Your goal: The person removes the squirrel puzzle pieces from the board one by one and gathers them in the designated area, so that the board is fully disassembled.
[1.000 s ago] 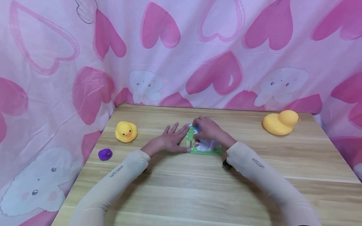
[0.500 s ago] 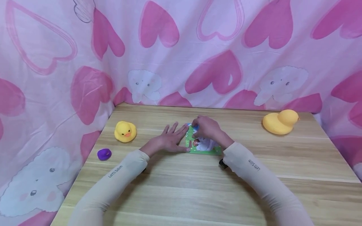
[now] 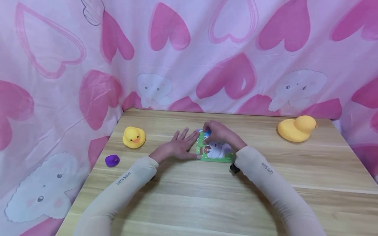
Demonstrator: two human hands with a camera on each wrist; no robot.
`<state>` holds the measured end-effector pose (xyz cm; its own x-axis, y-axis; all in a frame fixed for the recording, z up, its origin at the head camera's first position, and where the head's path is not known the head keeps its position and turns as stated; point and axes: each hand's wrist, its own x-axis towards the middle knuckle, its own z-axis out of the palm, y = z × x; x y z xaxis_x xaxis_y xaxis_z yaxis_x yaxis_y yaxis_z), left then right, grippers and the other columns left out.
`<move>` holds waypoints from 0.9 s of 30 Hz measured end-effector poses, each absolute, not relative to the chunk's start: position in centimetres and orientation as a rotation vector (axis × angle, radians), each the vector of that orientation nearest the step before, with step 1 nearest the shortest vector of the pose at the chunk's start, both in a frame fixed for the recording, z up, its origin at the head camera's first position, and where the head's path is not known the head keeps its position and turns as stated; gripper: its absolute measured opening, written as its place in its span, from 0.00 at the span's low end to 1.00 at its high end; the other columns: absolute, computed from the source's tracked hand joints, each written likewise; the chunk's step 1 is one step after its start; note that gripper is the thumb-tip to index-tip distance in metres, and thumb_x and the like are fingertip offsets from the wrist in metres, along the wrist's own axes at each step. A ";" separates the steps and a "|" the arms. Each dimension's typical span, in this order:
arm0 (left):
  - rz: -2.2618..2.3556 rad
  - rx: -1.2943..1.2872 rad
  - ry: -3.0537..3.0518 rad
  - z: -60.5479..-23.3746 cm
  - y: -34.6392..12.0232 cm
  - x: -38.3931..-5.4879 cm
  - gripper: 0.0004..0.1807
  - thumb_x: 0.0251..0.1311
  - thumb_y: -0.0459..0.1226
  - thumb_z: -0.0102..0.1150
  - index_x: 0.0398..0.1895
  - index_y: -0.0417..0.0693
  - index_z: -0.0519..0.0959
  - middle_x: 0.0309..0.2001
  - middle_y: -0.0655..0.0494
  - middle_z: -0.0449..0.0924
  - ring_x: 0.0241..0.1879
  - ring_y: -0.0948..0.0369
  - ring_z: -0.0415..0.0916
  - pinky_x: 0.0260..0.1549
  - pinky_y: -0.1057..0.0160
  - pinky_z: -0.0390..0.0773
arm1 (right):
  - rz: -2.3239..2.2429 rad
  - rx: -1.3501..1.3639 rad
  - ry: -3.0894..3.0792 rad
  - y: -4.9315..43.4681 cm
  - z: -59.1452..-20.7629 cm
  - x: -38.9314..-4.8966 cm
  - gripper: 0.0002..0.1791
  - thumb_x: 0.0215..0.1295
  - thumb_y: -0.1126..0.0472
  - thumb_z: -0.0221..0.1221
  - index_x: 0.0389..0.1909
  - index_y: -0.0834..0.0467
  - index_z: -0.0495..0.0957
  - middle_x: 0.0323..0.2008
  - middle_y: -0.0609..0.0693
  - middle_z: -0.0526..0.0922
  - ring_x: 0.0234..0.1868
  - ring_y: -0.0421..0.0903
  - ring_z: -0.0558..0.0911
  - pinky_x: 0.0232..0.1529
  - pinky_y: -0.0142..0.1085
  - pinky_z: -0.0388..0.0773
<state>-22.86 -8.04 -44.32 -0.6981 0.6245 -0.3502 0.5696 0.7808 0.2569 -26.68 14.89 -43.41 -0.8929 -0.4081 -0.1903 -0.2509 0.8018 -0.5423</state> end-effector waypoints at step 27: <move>0.253 0.896 2.533 -44.4 -8.3 -22.8 0.60 0.68 0.73 0.48 0.88 0.56 0.31 0.88 0.59 0.25 0.86 0.42 0.20 0.81 0.31 0.26 | -0.819 -0.628 2.601 15.5 -43.5 -27.4 0.23 0.62 0.68 0.72 0.56 0.60 0.78 0.50 0.54 0.82 0.49 0.50 0.80 0.57 0.44 0.83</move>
<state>-22.77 -8.25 -44.43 -0.6937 0.6334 -0.3428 0.5530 0.7734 0.3100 -27.41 15.51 -43.48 -0.8440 -0.5033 -0.1853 -0.3062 0.7359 -0.6039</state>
